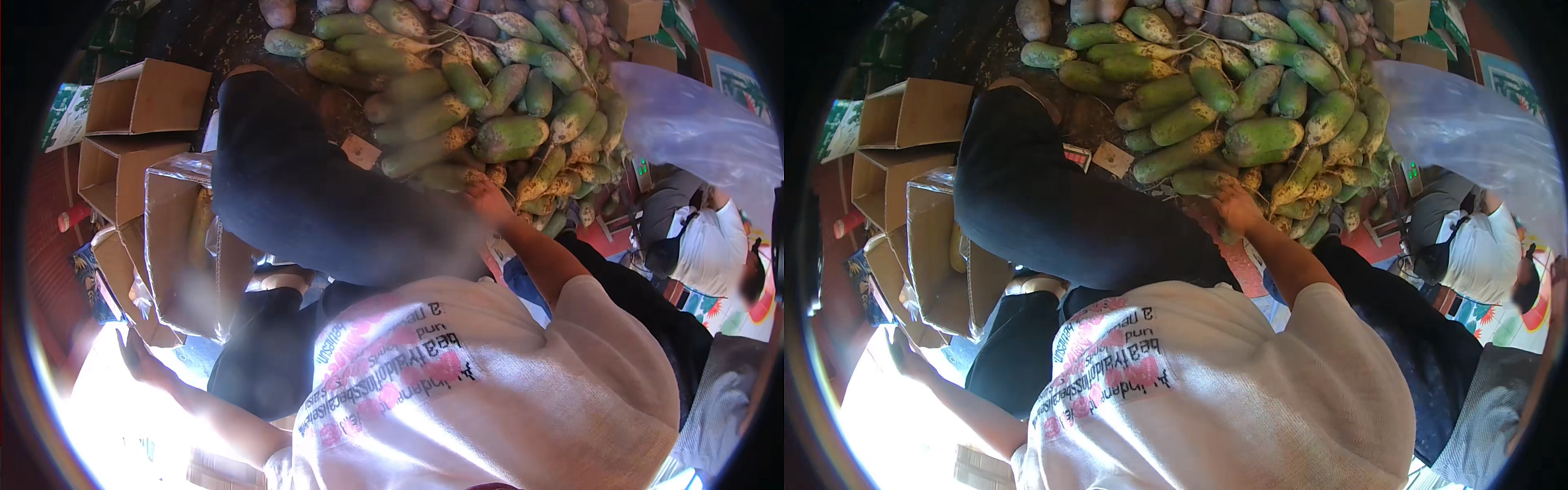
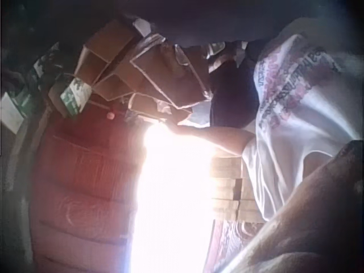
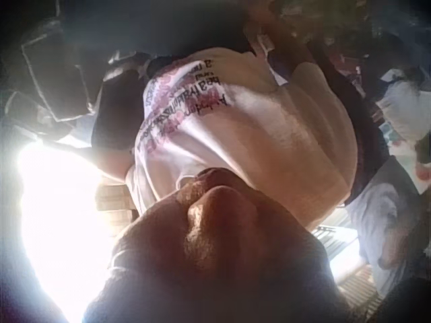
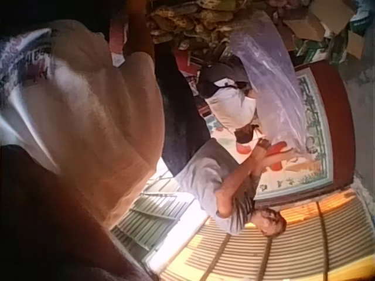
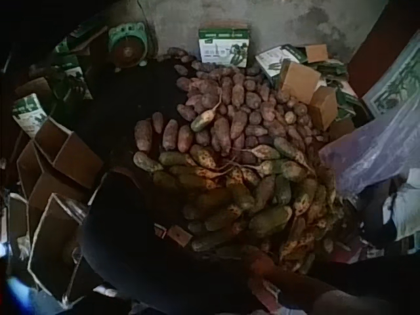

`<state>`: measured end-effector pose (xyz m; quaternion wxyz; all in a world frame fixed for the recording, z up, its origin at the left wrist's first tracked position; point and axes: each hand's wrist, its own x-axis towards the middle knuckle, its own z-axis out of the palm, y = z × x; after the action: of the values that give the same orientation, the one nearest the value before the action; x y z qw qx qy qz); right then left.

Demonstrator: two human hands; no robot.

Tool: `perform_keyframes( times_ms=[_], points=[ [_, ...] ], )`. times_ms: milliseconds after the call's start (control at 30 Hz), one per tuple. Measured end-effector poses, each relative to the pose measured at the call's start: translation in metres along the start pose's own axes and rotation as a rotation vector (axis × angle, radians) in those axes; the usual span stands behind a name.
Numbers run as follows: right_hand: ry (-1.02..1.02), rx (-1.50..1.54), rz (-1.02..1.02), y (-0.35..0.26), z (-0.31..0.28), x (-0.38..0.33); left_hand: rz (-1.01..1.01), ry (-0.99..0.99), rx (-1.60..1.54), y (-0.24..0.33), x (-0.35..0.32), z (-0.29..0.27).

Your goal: Picking up radishes from a pile, placing them into a bag inside a box, and weighing the box on a scale.

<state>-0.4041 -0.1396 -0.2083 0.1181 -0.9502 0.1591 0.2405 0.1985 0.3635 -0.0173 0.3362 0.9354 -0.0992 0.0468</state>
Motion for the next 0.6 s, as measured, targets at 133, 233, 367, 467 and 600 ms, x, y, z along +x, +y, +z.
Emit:
perform_keyframes(
  times_ms=[133,233,367,467,600],
  points=[
    [-0.099,0.029,0.052,0.011,0.008,-0.034,-0.137,0.081,-0.096,-0.006,-0.004,0.0],
    [0.042,0.074,0.115,0.015,0.019,-0.046,-0.312,0.176,-0.187,0.001,-0.008,0.012],
    [-0.055,0.125,0.231,0.019,0.015,-0.043,-0.408,0.163,-0.133,-0.04,-0.027,-0.006],
    [-0.049,0.172,0.238,0.019,0.015,-0.015,-0.142,0.035,0.17,-0.123,0.028,-0.059],
    [0.075,-0.044,0.136,0.015,-0.013,0.016,-0.687,0.293,-0.754,-0.134,0.017,-0.042]
  ],
)
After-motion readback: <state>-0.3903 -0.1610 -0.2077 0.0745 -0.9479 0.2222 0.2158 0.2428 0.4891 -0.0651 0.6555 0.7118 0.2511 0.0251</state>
